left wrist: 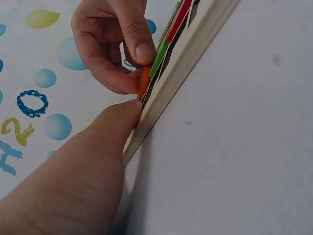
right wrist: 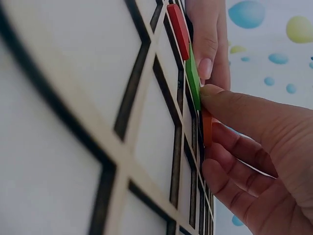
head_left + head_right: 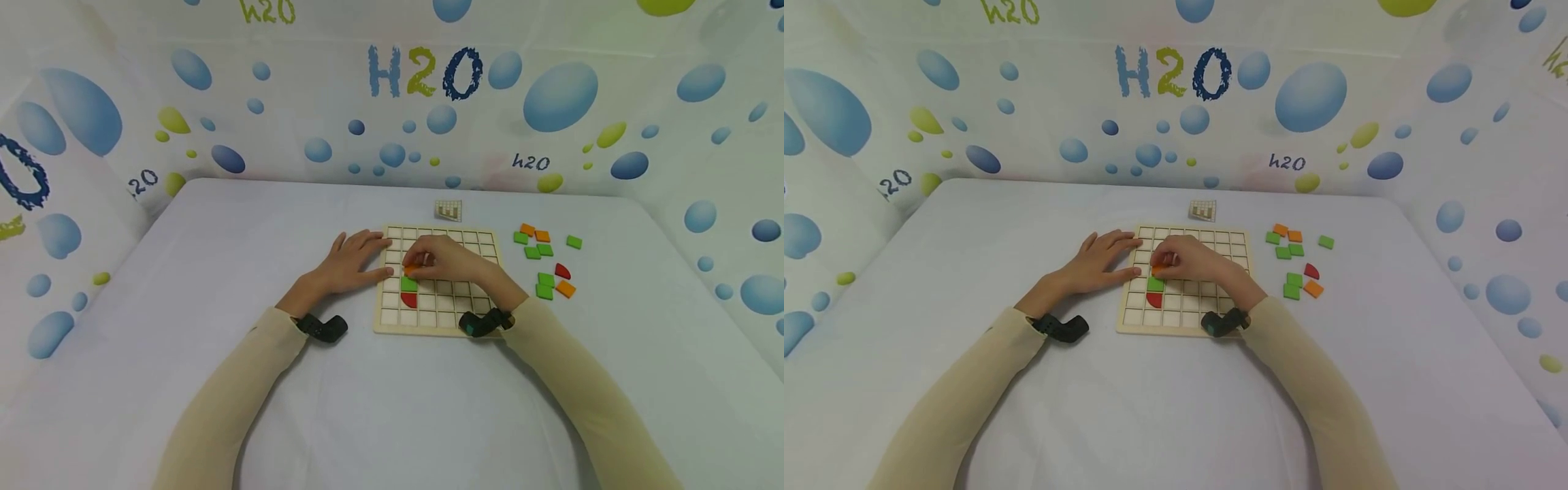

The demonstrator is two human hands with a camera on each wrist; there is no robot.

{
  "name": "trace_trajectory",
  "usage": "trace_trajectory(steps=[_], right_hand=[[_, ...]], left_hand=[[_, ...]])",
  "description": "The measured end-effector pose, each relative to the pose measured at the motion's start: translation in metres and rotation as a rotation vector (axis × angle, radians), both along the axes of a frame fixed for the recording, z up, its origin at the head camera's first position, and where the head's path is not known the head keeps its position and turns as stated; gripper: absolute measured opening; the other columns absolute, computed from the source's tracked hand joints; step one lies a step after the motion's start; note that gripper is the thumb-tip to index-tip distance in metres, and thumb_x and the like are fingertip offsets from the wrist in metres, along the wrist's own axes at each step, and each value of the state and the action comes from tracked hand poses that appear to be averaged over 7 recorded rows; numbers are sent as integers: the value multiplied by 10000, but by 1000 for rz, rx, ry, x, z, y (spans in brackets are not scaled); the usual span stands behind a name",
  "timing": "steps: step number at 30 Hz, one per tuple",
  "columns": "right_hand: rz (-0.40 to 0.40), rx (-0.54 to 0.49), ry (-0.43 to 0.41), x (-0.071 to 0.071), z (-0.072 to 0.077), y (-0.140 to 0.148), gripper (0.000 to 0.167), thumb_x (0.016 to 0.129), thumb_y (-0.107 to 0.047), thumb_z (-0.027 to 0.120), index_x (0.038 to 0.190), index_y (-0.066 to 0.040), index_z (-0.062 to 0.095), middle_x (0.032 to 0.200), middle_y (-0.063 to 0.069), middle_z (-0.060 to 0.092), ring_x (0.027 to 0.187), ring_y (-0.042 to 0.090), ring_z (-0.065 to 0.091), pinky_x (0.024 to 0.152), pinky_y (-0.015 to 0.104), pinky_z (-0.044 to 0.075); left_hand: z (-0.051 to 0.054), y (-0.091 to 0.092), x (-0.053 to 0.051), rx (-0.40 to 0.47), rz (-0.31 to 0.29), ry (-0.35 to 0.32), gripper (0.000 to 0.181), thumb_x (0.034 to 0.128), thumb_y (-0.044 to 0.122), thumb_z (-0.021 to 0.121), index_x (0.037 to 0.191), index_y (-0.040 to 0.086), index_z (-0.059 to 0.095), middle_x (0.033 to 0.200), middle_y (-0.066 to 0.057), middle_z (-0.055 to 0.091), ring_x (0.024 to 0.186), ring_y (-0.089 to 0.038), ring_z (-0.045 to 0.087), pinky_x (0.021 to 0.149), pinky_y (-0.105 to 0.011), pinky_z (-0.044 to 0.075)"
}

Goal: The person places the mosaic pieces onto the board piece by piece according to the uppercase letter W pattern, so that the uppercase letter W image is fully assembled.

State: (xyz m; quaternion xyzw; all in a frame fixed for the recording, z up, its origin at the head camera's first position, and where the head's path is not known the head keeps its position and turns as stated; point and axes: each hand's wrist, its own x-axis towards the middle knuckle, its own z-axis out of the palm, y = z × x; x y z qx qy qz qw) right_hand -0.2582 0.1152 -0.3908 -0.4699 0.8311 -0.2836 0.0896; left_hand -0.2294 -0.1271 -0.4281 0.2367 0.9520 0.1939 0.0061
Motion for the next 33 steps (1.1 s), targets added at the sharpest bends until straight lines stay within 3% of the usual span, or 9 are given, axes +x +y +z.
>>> trace_trajectory(steps=[33], right_hand=[[12,0,-12,-37,-1,2,143,911,-109,697,1033,-40,723,994,60,649,885,175,590,785,301,525]], left_hand=[[4,2,-33,-7,17,-10,676,957,527,522,1515,183,358,1572,-78,279,1482,-293,152,1166,-582,-10]])
